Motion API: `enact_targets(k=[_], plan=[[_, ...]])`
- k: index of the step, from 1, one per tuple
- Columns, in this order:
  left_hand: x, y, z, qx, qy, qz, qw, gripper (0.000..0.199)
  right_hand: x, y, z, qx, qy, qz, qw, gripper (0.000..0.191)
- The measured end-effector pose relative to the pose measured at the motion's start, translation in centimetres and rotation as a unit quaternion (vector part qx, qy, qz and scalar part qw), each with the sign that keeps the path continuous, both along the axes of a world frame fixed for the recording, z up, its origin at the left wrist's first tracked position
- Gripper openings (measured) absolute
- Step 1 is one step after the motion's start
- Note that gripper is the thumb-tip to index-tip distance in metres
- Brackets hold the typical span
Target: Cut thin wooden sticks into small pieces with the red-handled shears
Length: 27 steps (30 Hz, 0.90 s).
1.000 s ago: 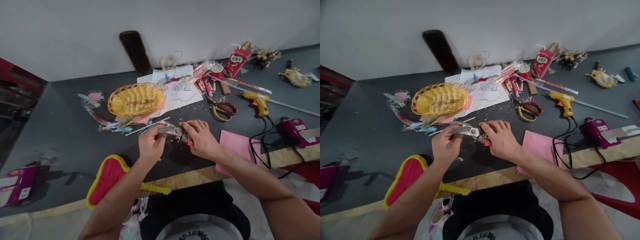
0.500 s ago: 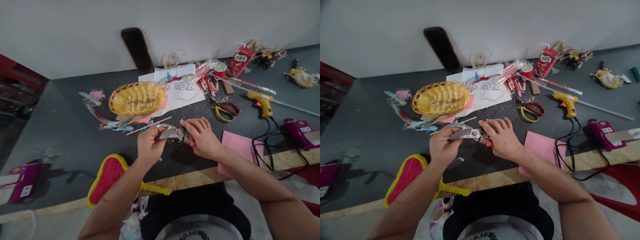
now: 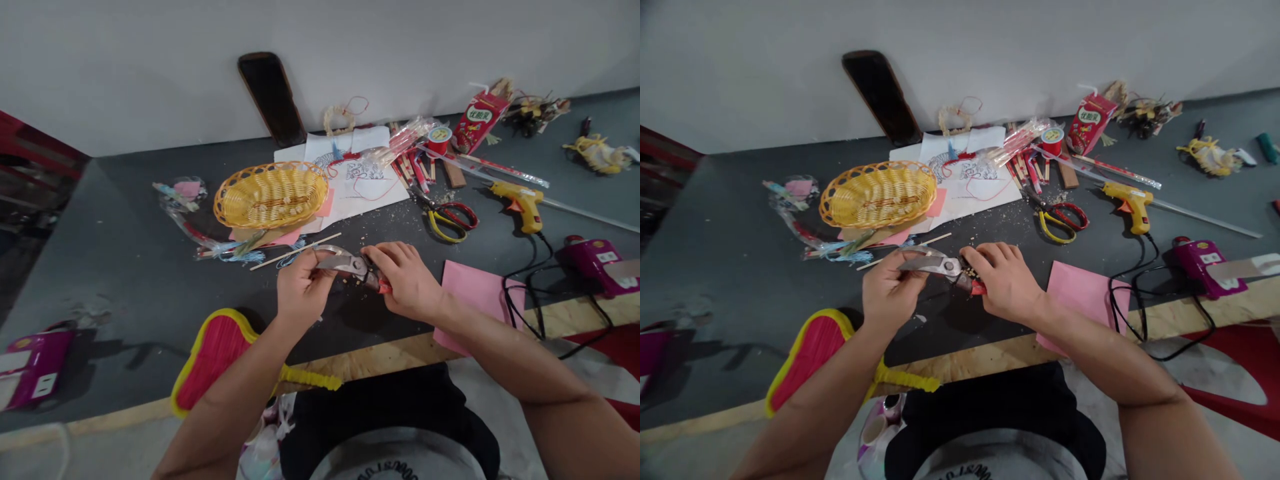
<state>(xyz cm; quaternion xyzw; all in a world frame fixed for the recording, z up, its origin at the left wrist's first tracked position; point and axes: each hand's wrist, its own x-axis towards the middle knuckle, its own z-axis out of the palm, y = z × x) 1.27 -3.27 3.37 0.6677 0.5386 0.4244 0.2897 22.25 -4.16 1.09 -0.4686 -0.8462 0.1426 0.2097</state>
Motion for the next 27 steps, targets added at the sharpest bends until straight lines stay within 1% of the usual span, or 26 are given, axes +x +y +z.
enact_targets(k=[5, 10, 13, 16, 18, 19, 23, 25, 27], plan=[[-0.05, 0.21, -0.29, -0.013, 0.006, 0.026, 1.0, 0.008, 0.02, 0.28, -0.23, 0.007, -0.002, -0.017, 1.0, 0.065], [-0.11, -0.04, -0.36, -0.01, 0.022, 0.046, 0.999, 0.008, 0.19, 0.45, -0.29, 0.02, -0.007, 0.004, 1.0, 0.071], [-0.07, -0.16, 0.02, -0.021, 0.004, 0.022, 1.0, 0.01, 0.36, 0.48, -0.18, 0.014, -0.017, 0.019, 1.0, 0.073], [-0.05, -0.09, 0.42, -0.08, -0.048, -0.016, 0.995, 0.007, 0.52, 0.5, -0.11, 0.013, -0.021, 0.031, 0.999, 0.075], [-0.09, 0.04, 0.49, -0.134, -0.105, -0.038, 0.985, 0.003, 0.59, 0.53, -0.12, 0.02, -0.016, 0.04, 0.999, 0.076], [-0.12, 0.12, 0.46, -0.16, -0.139, -0.048, 0.976, 0.005, 0.62, 0.56, -0.14, 0.024, -0.012, 0.044, 0.999, 0.076], [-0.31, 0.48, 0.19, -0.24, -0.262, -0.081, 0.931, 0.018, 0.66, 0.73, -0.27, 0.031, 0.017, 0.06, 0.998, 0.076], [-0.38, 0.6, 0.25, -0.266, -0.296, -0.095, 0.912, 0.023, 0.66, 0.8, -0.33, 0.029, 0.029, 0.067, 0.997, 0.074], [-0.41, 0.65, 0.5, -0.283, -0.314, -0.104, 0.9, 0.026, 0.64, 0.79, -0.37, 0.028, 0.034, 0.07, 0.997, 0.071]])
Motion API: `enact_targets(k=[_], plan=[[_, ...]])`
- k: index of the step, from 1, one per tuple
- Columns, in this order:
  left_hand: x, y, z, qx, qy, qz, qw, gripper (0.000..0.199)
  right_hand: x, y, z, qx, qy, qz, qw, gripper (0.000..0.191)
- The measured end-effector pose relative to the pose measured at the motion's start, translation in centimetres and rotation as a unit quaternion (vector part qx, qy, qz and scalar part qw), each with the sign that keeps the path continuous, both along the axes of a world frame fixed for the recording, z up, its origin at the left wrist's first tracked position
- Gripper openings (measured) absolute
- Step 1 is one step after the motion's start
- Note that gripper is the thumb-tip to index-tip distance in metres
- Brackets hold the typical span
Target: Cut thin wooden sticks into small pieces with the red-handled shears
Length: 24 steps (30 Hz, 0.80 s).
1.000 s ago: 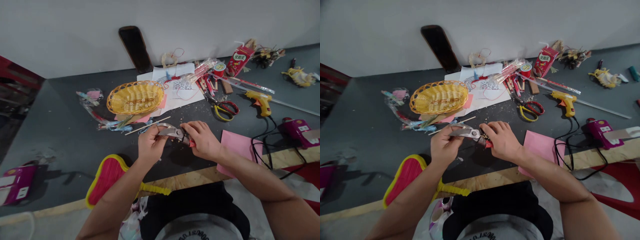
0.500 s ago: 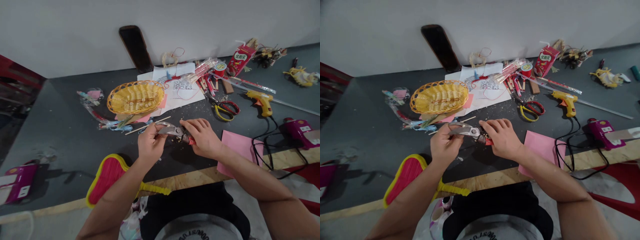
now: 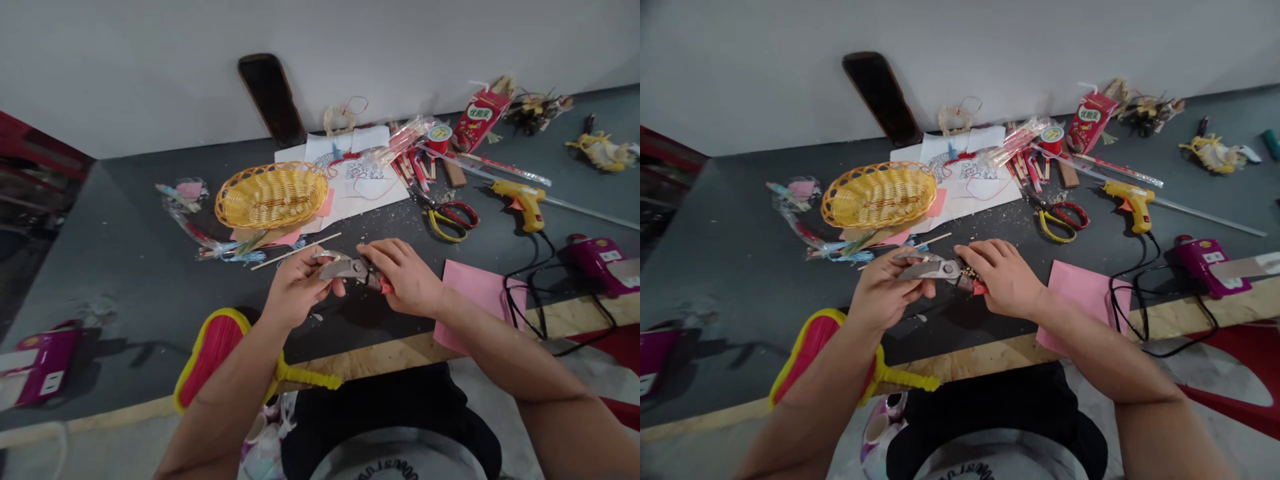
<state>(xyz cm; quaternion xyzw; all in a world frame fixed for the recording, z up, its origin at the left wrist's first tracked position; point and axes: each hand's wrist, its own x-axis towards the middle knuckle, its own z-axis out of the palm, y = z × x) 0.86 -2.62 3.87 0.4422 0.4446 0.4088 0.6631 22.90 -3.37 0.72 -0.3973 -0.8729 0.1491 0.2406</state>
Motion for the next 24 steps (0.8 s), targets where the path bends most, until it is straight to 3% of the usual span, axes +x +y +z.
enact_targets(k=[6, 10, 12, 15, 18, 21, 24], plan=[[0.2, -0.1, 0.3, -0.016, 0.004, 0.002, 1.0, 0.027, -0.2, -0.6, 0.3, -0.016, -0.007, -0.014, 1.0, 0.067], [0.3, -0.2, -0.1, 0.04, 0.065, 0.032, 0.997, 0.022, -0.4, -0.7, 0.5, -0.031, -0.021, -0.041, 0.998, 0.065], [0.4, -0.3, -0.2, 0.11, 0.138, 0.056, 0.983, 0.018, -0.4, -0.5, 0.4, -0.029, -0.024, -0.052, 0.998, 0.066], [0.4, -0.6, -0.2, 0.209, 0.255, 0.1, 0.939, 0.008, -0.4, -0.3, 0.3, -0.025, -0.029, -0.063, 0.997, 0.07], [0.3, -0.9, -0.2, 0.245, 0.292, 0.107, 0.918, 0.01, -0.3, -0.3, 0.2, -0.022, -0.036, -0.054, 0.998, 0.073], [0.2, -0.9, -0.3, 0.235, 0.257, 0.091, 0.933, 0.013, -0.2, -0.3, 0.3, -0.024, -0.043, -0.037, 0.998, 0.075], [0.1, -0.7, -0.7, 0.179, 0.184, 0.073, 0.964, 0.012, 0.0, -0.3, 0.3, -0.028, -0.048, -0.027, 0.998, 0.075]])
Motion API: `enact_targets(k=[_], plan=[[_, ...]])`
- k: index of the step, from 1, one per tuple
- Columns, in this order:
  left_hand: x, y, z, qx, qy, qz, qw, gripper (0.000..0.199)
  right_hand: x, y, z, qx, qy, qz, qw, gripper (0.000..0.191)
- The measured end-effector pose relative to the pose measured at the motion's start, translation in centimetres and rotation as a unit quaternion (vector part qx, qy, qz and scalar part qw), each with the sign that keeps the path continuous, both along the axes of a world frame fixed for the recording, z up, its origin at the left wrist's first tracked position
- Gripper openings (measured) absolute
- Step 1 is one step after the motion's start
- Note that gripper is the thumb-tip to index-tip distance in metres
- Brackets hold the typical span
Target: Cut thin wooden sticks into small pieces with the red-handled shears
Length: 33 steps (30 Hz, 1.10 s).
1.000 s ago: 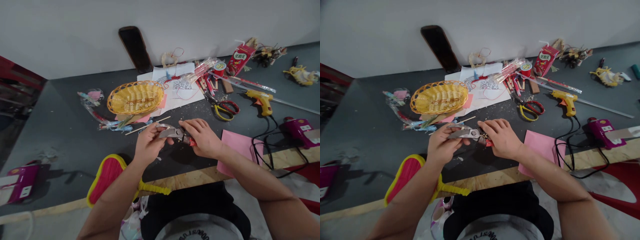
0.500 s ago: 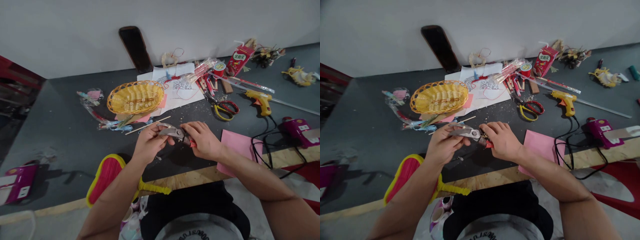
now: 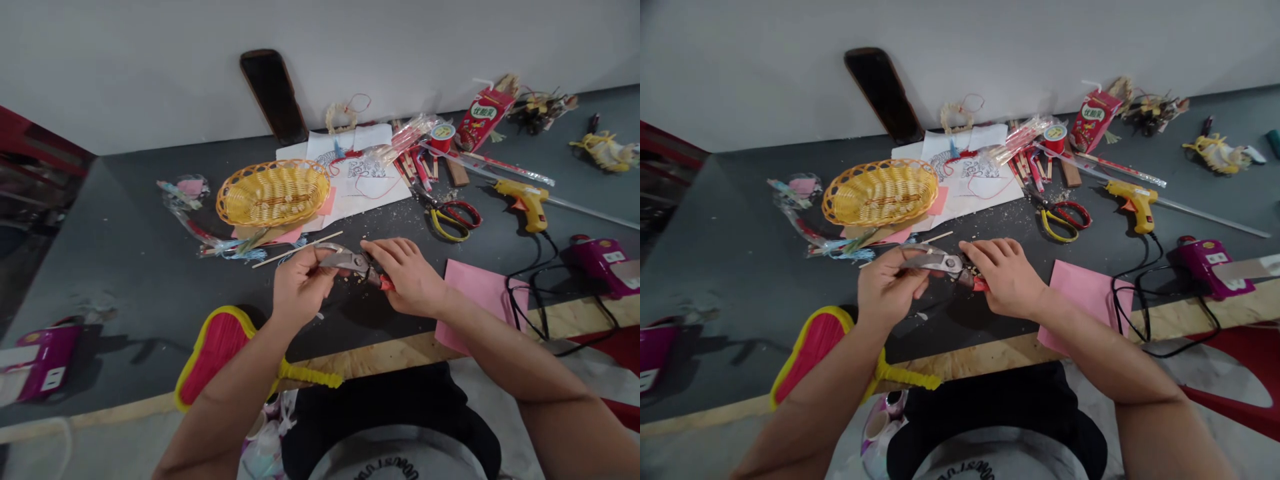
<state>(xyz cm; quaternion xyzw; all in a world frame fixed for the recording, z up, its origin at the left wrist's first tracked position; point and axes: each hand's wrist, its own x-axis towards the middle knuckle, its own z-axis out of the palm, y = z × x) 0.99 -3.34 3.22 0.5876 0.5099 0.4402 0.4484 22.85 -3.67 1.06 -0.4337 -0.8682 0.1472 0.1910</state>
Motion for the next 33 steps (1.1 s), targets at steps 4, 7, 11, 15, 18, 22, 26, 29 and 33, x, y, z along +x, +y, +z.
enact_targets(k=[4, 7, 11, 15, 18, 22, 26, 29, 33], plan=[[-0.1, 0.3, -0.4, -0.098, -0.111, -0.016, 0.989, 0.015, 0.1, 0.1, 0.0, 0.007, 0.008, 0.014, 1.0, 0.076], [-0.1, 0.4, -0.4, -0.132, -0.134, -0.017, 0.982, 0.018, 0.1, 0.1, -0.1, 0.009, 0.023, 0.019, 1.0, 0.076], [0.0, 0.5, -0.1, -0.147, -0.142, -0.011, 0.979, 0.021, 0.0, 0.1, -0.1, -0.003, 0.034, 0.013, 0.999, 0.074], [-0.1, 0.5, -0.2, -0.148, -0.134, -0.016, 0.98, 0.022, -0.3, -0.2, 0.1, -0.023, 0.024, 0.001, 0.999, 0.07], [-0.1, 0.5, -0.6, -0.137, -0.126, -0.023, 0.982, 0.022, -0.4, -0.5, 0.5, -0.034, 0.003, -0.015, 0.999, 0.066], [0.1, 0.5, -0.6, -0.098, -0.104, -0.026, 0.989, 0.021, -0.4, -0.6, 0.7, -0.037, -0.008, -0.026, 0.999, 0.064], [0.3, 0.4, 0.0, -0.035, -0.012, 0.015, 0.999, 0.016, -0.3, -0.3, 0.4, -0.029, 0.0, -0.036, 0.999, 0.067], [0.3, 0.2, 0.3, 0.004, 0.056, 0.04, 0.998, 0.012, -0.3, -0.1, 0.2, -0.021, 0.002, -0.036, 0.999, 0.071], [0.2, 0.0, 0.3, 0.012, 0.039, 0.031, 0.999, 0.012, -0.2, -0.1, 0.1, -0.012, -0.004, -0.014, 1.0, 0.074]])
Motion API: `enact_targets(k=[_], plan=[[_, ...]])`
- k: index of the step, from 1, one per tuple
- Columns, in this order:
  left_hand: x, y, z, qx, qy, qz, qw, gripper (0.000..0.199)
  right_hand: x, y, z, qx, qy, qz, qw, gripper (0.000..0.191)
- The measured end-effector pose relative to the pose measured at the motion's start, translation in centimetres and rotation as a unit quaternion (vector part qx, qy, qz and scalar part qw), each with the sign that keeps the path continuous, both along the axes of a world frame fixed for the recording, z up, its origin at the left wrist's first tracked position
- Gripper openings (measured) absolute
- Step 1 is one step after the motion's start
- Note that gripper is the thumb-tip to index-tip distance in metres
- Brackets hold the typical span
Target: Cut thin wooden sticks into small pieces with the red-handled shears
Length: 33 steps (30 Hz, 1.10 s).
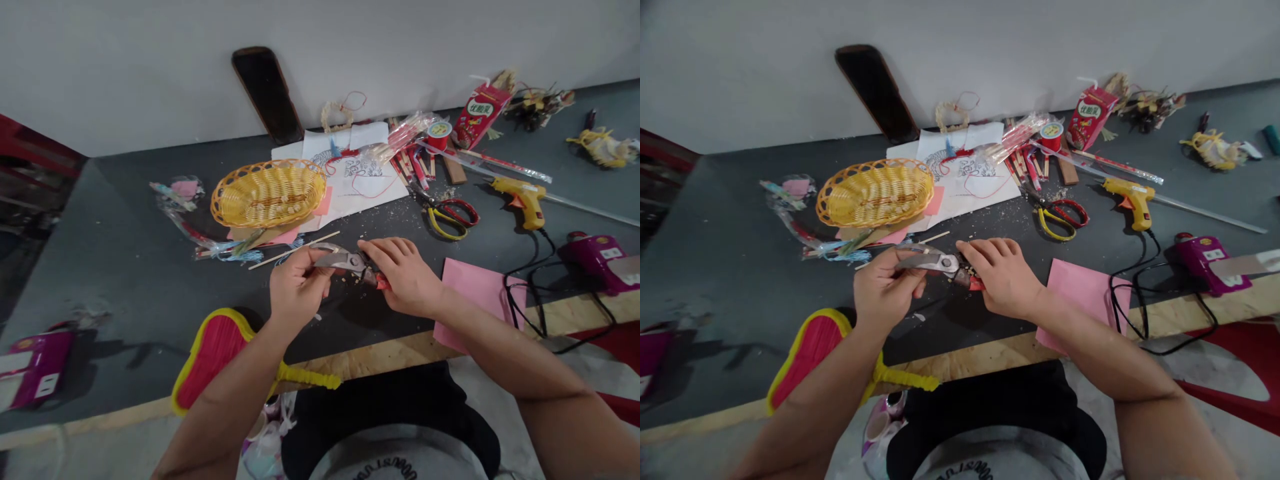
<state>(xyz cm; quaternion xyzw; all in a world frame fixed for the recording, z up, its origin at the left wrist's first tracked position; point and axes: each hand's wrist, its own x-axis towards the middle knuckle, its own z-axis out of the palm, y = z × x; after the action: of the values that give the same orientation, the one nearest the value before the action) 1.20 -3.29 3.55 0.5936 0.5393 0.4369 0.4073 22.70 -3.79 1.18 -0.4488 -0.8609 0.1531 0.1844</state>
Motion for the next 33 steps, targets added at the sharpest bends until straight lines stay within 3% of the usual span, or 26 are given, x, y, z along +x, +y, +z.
enact_targets(k=[7, 19, 25, 30, 33], plan=[[-0.4, 0.4, -0.8, -0.15, -0.17, -0.036, 0.973, 0.015, 0.4, 0.1, 0.0, 0.013, 0.0, 0.029, 0.999, 0.074], [-0.3, 0.4, -0.6, -0.169, -0.171, -0.036, 0.97, 0.019, -0.1, -0.2, -0.2, -0.008, 0.039, 0.017, 0.999, 0.069], [0.1, 0.5, -0.4, -0.117, -0.134, -0.042, 0.983, 0.02, -0.1, -0.3, 0.3, -0.022, 0.012, -0.007, 1.0, 0.066], [0.2, 0.3, 0.4, -0.023, 0.008, -0.002, 1.0, 0.009, 0.0, -0.1, 0.0, -0.007, 0.01, -0.02, 1.0, 0.07], [0.0, 0.1, 0.2, 0.004, 0.033, 0.002, 0.999, 0.015, 0.0, 0.0, -0.1, -0.004, 0.016, -0.009, 1.0, 0.074]])
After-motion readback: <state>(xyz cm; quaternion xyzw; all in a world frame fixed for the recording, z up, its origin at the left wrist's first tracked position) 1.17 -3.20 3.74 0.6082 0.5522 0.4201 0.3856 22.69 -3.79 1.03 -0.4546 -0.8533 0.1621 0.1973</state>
